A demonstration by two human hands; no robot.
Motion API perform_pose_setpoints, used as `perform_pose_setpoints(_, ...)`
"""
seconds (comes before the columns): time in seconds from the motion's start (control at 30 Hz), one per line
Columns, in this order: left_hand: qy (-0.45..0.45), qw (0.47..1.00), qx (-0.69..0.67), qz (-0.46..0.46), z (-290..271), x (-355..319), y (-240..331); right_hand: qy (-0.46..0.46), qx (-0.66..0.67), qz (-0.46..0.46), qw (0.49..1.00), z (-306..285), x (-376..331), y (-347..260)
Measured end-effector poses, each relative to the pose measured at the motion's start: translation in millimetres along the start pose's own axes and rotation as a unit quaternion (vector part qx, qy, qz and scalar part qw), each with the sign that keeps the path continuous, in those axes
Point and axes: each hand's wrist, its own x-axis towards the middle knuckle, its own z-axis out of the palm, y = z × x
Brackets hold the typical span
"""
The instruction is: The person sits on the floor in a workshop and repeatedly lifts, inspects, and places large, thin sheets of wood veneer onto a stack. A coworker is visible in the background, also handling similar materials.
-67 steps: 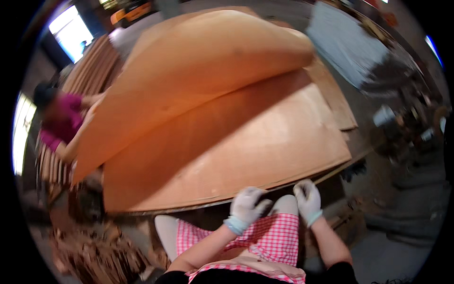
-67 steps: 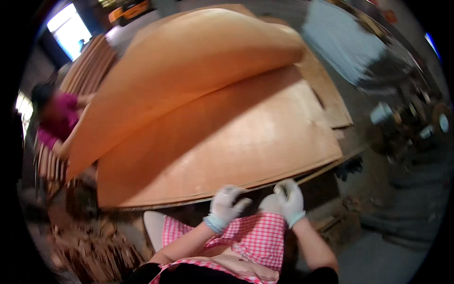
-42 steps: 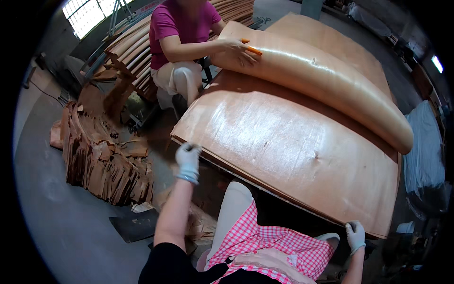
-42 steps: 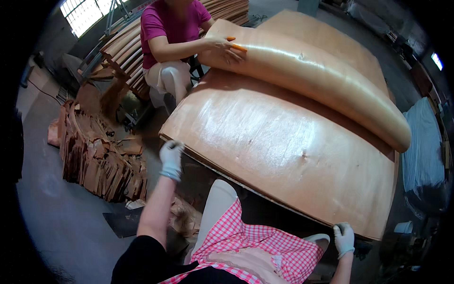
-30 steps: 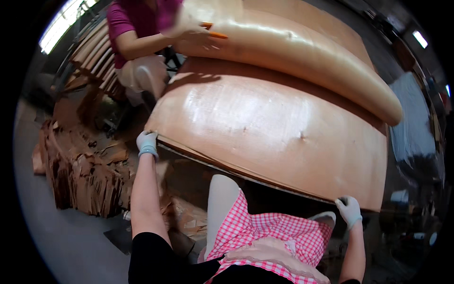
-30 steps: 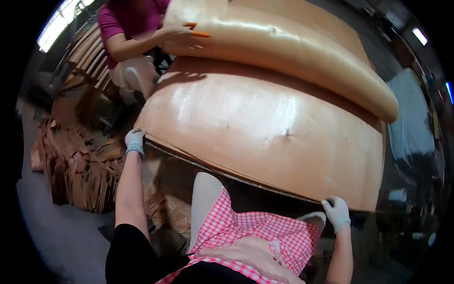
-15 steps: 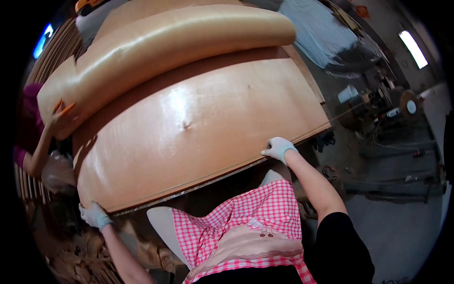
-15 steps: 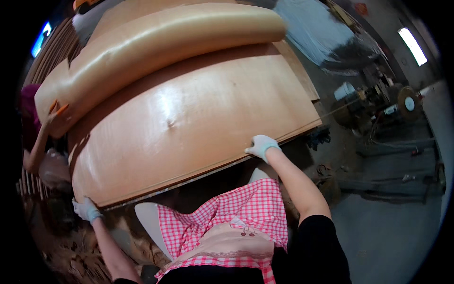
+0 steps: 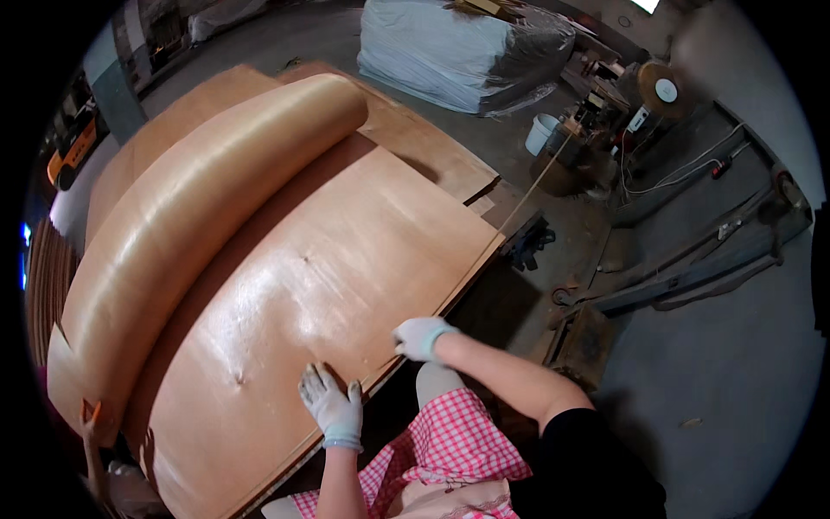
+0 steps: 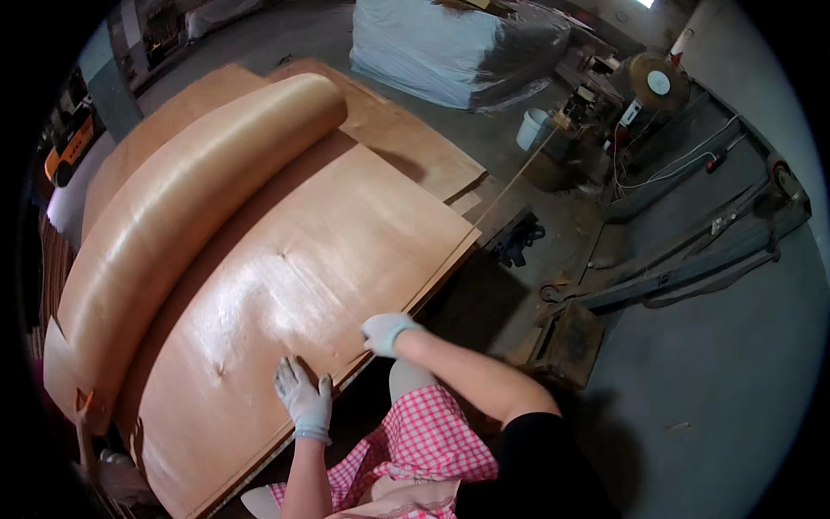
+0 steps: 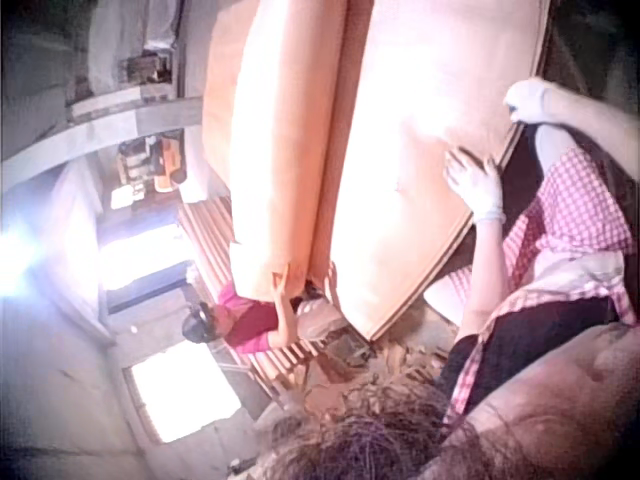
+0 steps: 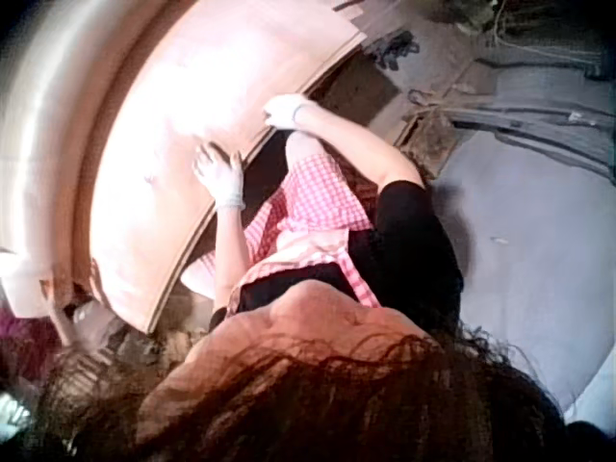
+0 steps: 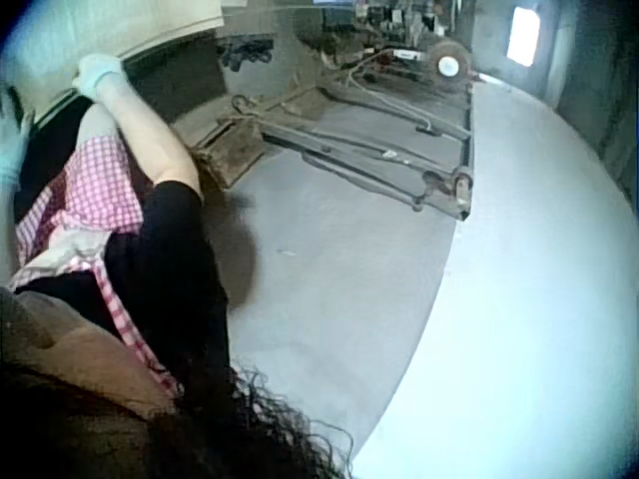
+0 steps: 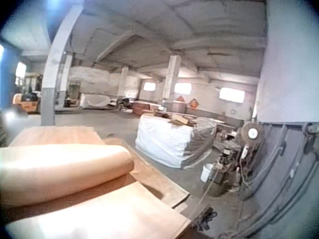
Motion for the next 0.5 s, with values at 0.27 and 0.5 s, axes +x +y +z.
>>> perform_pose_setpoints(0.27,-0.016,0.999,0.021,-0.019,-6.9,-7.6,-2.2,0.073,-0.124,0.165,0.976,-135.7,-20.1,216.6)
perform_pose_setpoints(0.5,-0.013,1.000,0.008,-0.006,-6.5,-6.1,10.6,0.198,0.086,0.378,0.900,-100.8,-0.7,285.5)
